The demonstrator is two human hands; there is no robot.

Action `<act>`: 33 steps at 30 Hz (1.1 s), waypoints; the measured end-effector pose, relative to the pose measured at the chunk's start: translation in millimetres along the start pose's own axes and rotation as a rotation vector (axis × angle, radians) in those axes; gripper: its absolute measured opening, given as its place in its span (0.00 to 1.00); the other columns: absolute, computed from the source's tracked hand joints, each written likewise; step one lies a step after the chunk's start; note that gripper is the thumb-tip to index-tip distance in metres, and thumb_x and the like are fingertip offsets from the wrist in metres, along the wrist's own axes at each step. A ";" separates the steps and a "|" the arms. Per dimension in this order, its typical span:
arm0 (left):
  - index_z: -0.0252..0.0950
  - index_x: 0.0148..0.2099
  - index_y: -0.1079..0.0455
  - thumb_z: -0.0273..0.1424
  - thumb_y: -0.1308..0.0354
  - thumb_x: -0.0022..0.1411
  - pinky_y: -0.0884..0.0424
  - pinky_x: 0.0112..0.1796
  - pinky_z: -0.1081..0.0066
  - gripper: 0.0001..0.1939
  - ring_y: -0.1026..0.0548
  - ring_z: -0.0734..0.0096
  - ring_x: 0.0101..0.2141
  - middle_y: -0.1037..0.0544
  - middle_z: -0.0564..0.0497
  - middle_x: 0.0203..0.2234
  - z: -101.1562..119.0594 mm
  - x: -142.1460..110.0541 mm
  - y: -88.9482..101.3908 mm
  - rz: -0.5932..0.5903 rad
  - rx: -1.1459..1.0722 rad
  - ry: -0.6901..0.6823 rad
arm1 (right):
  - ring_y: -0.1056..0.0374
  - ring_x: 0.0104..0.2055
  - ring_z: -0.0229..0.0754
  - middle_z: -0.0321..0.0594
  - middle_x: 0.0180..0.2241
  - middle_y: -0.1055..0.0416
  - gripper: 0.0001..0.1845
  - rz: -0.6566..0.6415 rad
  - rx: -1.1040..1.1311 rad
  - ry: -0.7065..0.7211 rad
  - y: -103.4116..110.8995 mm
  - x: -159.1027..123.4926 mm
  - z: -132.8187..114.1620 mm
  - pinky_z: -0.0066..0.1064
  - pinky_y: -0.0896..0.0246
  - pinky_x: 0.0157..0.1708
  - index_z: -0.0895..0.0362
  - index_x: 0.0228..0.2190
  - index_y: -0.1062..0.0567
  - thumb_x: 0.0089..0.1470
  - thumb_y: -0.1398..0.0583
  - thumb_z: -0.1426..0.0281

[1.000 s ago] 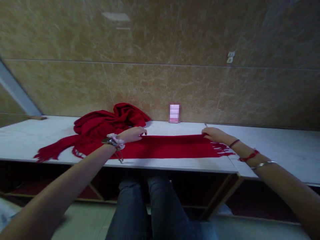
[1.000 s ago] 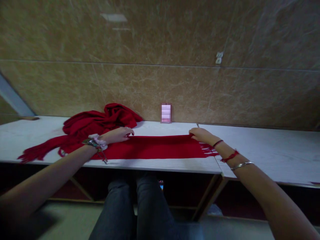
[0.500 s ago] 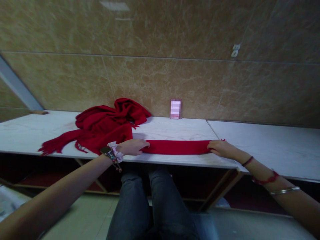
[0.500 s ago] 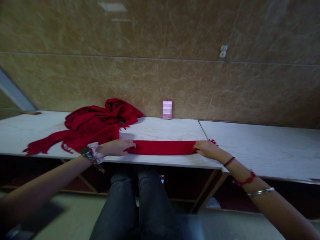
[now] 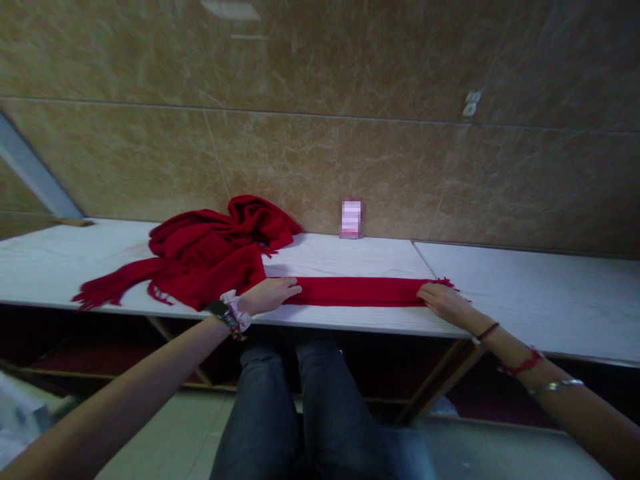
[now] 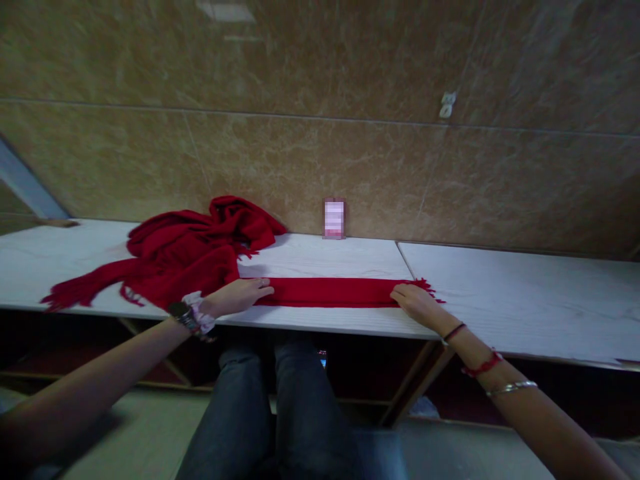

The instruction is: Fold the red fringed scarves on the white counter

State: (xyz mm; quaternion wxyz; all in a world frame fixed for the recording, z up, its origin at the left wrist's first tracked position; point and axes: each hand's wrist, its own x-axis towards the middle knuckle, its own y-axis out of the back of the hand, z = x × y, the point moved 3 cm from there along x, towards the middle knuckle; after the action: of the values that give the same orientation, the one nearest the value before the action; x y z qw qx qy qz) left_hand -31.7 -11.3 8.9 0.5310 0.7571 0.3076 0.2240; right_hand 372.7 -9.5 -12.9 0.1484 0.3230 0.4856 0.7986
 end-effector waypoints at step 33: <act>0.34 0.40 0.32 0.31 0.54 0.60 0.36 0.39 0.73 0.11 0.30 0.70 0.35 0.28 0.48 0.34 8.5 23.5 29.5 -0.077 -0.291 -0.030 | 0.35 0.37 0.41 0.42 0.33 0.30 0.16 -0.238 0.324 -0.071 29.2 17.2 -1.2 0.32 0.39 0.40 0.58 0.28 0.28 0.39 0.50 0.83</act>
State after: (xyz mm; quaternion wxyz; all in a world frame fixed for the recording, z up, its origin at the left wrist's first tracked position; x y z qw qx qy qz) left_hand -2.7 -7.7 34.1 0.6478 0.6631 0.2929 0.2343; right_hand 361.3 -15.0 18.6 0.2046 0.3108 0.6371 0.6750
